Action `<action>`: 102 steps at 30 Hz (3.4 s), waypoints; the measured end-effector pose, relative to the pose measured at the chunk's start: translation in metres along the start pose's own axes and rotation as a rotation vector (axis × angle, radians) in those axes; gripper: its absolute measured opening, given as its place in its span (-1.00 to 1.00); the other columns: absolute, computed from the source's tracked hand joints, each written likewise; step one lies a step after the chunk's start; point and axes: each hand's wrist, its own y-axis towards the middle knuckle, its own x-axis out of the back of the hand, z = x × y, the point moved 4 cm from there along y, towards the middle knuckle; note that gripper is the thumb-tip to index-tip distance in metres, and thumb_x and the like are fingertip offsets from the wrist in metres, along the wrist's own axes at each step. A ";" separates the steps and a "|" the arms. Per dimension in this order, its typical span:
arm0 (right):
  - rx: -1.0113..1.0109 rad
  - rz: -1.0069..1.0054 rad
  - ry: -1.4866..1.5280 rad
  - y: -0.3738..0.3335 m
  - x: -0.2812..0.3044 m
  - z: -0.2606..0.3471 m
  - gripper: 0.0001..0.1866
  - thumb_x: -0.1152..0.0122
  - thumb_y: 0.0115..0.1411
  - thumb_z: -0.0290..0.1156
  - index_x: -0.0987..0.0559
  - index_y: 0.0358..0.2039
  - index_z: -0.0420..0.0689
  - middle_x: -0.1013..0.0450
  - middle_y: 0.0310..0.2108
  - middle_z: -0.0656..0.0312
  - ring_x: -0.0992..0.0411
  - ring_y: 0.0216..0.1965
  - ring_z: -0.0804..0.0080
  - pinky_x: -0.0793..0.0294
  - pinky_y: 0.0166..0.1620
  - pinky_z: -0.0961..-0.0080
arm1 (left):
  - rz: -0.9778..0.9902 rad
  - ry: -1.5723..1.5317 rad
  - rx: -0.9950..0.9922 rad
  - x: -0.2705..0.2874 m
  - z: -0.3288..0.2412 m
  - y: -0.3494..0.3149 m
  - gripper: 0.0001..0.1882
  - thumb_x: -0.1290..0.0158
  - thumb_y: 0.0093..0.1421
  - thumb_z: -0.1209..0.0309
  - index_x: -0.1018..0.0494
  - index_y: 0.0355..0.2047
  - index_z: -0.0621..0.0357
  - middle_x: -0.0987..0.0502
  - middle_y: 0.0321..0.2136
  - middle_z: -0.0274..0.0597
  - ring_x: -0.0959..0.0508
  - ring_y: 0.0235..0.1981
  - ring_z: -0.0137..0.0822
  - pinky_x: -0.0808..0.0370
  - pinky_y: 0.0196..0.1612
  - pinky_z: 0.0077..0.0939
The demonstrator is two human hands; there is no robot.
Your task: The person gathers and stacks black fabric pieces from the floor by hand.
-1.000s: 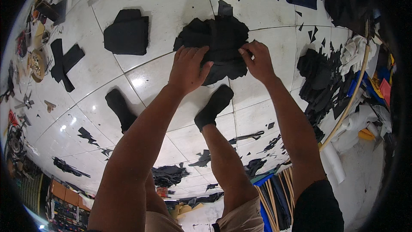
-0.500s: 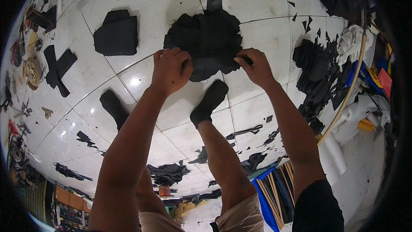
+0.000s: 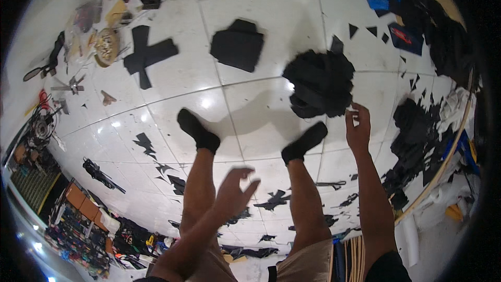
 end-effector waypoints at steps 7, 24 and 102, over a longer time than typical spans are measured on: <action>0.190 0.391 0.087 -0.023 -0.140 0.184 -0.68 -0.23 0.15 -0.42 -0.45 -0.07 -0.12 -0.42 -0.23 0.13 -0.46 -0.26 0.33 -0.45 -0.16 0.45 | -0.104 -0.408 0.145 0.073 0.059 -0.038 -0.72 -0.18 0.13 0.38 -0.44 -0.18 0.21 -0.49 -0.24 -0.16 -0.52 -0.24 -0.36 -0.47 -0.15 -0.42; 1.351 0.391 -0.878 0.126 -0.513 0.554 -0.25 -0.22 -0.02 -0.55 -0.23 0.22 0.08 -0.09 0.25 0.19 -0.06 0.28 0.17 -0.19 0.19 0.20 | -0.254 -0.630 0.254 0.247 0.134 0.002 -0.62 -0.15 0.10 0.27 -0.41 -0.14 0.22 -0.50 -0.30 0.03 -0.54 -0.31 -0.07 -0.48 -0.25 -0.26; 0.065 0.903 -0.165 0.107 0.027 -0.016 -0.56 -0.15 0.10 -0.33 -0.36 -0.03 -0.23 -0.49 -0.44 0.01 -0.49 -0.35 0.16 -0.45 -0.20 0.21 | -0.057 -1.408 0.103 -0.131 -0.120 0.259 -0.75 0.08 0.25 0.31 -0.40 -0.18 0.22 -0.48 -0.30 -0.14 -0.45 -0.16 -0.19 -0.32 0.03 -0.30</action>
